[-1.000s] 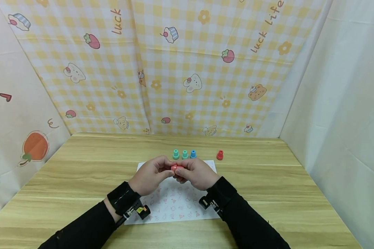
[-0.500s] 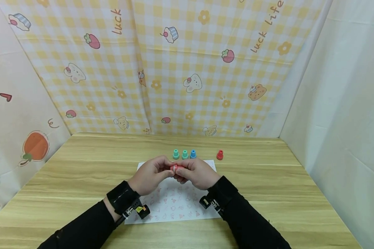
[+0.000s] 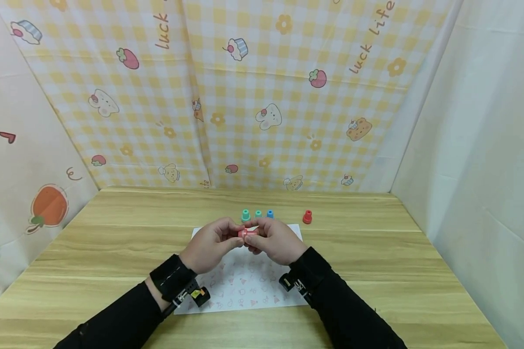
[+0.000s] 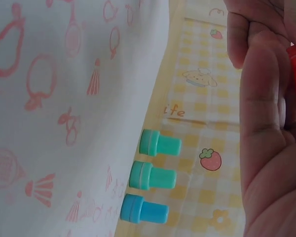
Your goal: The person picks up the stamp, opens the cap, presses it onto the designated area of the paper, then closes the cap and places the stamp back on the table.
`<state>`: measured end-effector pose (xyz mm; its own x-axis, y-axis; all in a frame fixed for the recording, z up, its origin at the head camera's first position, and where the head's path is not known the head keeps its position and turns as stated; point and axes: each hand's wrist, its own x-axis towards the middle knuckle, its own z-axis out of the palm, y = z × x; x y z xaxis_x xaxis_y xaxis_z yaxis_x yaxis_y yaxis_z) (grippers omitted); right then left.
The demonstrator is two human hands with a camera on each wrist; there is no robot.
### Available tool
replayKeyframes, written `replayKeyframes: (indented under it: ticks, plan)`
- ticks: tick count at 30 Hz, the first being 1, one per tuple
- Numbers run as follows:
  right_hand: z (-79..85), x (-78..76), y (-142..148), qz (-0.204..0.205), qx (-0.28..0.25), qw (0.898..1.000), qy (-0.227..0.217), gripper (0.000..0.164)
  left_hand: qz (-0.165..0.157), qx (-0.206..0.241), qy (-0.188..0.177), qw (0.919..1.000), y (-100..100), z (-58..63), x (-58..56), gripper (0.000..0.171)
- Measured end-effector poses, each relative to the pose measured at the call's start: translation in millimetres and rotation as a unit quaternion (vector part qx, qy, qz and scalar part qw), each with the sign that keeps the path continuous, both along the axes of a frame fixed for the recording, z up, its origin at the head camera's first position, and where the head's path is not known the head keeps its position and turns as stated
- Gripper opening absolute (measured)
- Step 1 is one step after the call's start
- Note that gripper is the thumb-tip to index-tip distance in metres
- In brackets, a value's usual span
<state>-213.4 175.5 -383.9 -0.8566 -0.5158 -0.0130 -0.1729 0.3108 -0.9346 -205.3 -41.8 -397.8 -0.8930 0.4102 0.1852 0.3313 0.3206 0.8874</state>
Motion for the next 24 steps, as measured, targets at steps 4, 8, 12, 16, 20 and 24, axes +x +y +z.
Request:
replayKeyframes:
  ticks: [4,8,12,16,20,24]
  plan:
    - [1.0,0.7,-0.4,-0.019,-0.012,1.000,0.001,0.023,0.003,0.001,-0.004,1.0000,-0.2,0.5,0.3,0.008]
    - [2.8,0.9,0.7,-0.019,-0.013,1.000,0.008,0.021,0.004,0.000,-0.007,1.0000,-0.9,0.5,-0.1,0.009]
    - [3.5,0.1,2.4,-0.023,-0.008,1.000,0.011,0.022,0.004,-0.003,-0.008,1.0000,-1.5,-0.1,-1.2,0.010]
    - [3.7,-1.2,3.7,-0.040,0.000,0.999,0.007,0.022,0.009,-0.017,-0.001,0.9998,-2.0,-0.8,-2.1,0.011]
    - [4.1,-2.4,5.5,-0.050,0.010,0.999,0.007,0.024,0.017,-0.032,0.006,0.9993,-2.5,-0.8,-2.6,0.012]
    - [4.5,-4.0,7.9,-0.054,0.013,0.998,0.004,0.025,0.027,-0.046,0.015,0.9985,-3.1,-0.1,-2.6,0.011]
